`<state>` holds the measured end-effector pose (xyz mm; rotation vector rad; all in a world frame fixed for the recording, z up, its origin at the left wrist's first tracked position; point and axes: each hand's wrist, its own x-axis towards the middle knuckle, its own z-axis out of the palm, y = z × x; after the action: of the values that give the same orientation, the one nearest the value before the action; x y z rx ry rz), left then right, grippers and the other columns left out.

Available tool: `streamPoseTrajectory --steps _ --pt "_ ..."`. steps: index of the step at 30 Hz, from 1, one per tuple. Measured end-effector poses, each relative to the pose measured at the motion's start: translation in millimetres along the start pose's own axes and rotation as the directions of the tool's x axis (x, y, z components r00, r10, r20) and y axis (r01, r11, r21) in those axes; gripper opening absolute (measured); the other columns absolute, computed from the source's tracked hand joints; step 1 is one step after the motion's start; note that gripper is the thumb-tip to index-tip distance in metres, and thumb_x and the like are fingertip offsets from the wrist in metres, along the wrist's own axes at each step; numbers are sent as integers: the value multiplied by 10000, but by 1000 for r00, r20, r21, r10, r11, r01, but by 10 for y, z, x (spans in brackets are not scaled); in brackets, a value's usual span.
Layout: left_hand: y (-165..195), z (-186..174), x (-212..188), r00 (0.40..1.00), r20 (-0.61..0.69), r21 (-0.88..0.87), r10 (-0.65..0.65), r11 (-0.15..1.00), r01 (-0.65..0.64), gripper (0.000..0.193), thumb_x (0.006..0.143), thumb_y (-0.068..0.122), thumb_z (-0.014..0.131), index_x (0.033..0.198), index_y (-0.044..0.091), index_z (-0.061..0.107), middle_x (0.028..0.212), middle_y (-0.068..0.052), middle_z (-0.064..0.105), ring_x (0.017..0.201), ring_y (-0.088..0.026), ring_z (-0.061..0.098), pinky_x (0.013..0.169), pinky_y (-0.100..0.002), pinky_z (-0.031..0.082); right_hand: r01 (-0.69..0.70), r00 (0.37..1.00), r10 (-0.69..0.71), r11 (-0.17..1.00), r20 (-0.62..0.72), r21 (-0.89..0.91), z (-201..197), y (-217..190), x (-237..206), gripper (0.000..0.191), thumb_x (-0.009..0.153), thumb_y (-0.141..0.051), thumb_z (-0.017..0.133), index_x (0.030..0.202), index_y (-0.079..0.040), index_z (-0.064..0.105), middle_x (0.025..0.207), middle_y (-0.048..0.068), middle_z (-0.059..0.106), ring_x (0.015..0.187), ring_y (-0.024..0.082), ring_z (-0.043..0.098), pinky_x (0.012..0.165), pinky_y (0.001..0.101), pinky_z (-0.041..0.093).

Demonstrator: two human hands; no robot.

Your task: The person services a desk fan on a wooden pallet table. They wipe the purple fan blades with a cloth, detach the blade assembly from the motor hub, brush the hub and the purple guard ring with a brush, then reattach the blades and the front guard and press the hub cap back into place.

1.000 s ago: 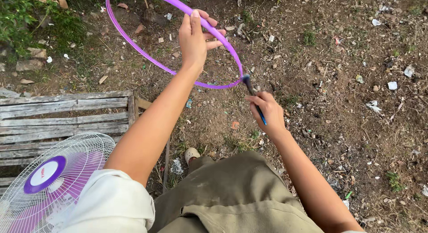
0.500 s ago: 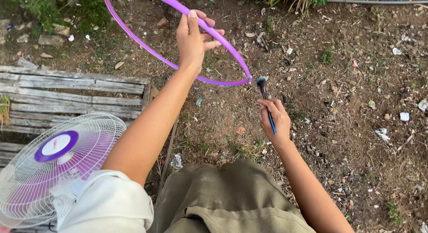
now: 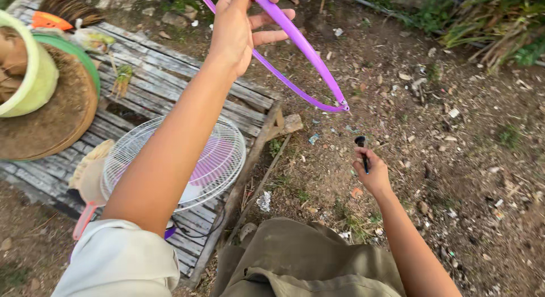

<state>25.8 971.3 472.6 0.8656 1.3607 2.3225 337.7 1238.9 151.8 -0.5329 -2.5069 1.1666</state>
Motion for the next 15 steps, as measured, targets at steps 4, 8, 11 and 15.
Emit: streamPoseTrajectory --steps 4,8,11,15 --pt "551 -749 -357 999 -43 59 23 998 -21 387 1086 448 422 1180 90 534 1089 -96 640 1024 -346 794 784 -485 678 217 975 -211 972 75 -89 661 -468 244 535 840 -90 701 1352 -203 597 1221 160 705 1019 407 683 836 461 551" --pt "931 -1403 -644 990 -129 111 51 993 -36 389 1097 455 410 1194 98 530 1102 -97 639 1050 -351 789 782 -480 670 167 962 -126 973 241 -157 1238 -978 366 597 867 -135 721 1415 -254 517 1259 153 673 1032 414 676 860 488 549" --pt "1141 -1834 -796 981 -179 131 75 990 -51 383 1107 447 402 1213 99 522 1106 -97 636 1071 -358 783 799 -484 662 155 922 -32 944 387 -292 1622 -1296 521 671 888 -120 677 1491 -283 429 1297 142 638 1049 387 688 901 477 556" --pt "1331 -2303 -1017 945 -305 117 114 990 -82 375 1112 428 406 1225 88 519 1090 -90 621 1082 -367 773 825 -506 652 292 868 -109 901 484 -322 2134 -1569 773 797 775 -23 642 1492 -249 377 1451 162 511 1096 400 647 911 488 540"
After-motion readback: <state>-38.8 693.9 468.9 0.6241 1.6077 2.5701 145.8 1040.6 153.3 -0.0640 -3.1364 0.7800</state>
